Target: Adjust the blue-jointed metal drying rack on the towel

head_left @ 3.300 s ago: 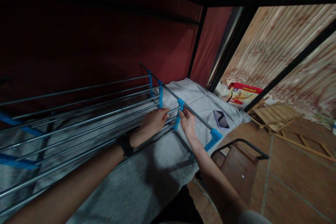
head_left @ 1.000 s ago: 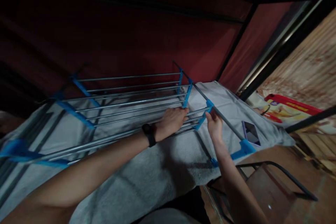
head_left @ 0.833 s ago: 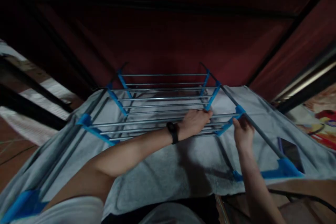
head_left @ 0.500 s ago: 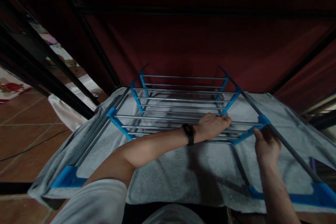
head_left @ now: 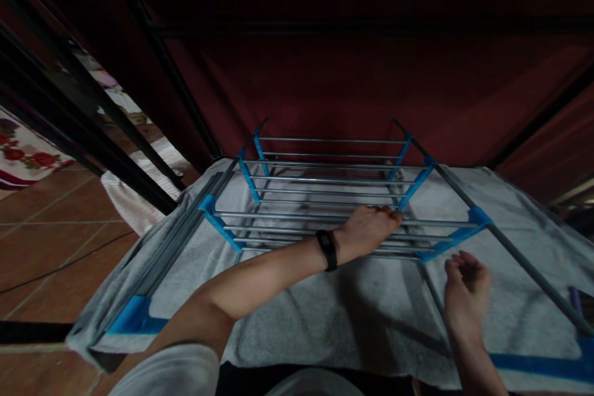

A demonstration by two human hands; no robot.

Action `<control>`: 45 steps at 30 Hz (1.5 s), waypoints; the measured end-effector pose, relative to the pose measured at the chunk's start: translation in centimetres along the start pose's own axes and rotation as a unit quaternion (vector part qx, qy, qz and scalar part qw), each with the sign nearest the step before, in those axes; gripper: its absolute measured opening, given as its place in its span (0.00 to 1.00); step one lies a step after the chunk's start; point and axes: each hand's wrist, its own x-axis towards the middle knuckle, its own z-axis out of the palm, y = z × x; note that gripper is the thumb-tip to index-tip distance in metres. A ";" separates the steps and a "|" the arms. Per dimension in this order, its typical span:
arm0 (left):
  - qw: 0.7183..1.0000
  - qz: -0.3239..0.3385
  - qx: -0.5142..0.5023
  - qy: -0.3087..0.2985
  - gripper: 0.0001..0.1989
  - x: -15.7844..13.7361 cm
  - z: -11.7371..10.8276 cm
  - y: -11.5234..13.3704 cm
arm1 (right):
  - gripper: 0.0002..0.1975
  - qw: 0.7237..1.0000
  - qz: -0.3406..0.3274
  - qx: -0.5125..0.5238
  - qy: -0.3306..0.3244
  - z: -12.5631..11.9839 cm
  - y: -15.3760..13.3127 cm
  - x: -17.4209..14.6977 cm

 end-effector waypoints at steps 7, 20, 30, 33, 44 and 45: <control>0.993 -0.111 0.021 0.034 0.10 -4.0 -0.6 0.4 | 0.18 0.937 0.192 0.182 -0.230 4.1 -5.6 -6.0; 0.934 -0.294 0.084 0.184 0.16 -17.0 -4.4 2.2 | 0.09 0.806 0.296 0.396 -0.327 12.8 -12.8 -8.1; 0.772 -0.546 -0.040 0.324 0.20 -30.0 -16.5 -5.8 | 0.08 0.845 0.238 0.386 -0.283 13.9 -13.0 -8.2; 0.659 -0.570 -0.357 0.338 0.27 -30.6 -14.4 -11.1 | 0.08 0.844 0.226 0.403 -0.272 14.0 -13.1 -8.4; 0.588 -0.505 -0.568 0.274 0.23 -27.7 -7.6 -16.8 | 0.08 0.864 0.213 0.379 -0.252 14.4 -13.0 -8.3; 0.587 -0.505 -0.571 0.273 0.22 -27.6 -7.7 -16.8 | 0.08 0.865 0.213 0.376 -0.254 14.4 -12.9 -8.3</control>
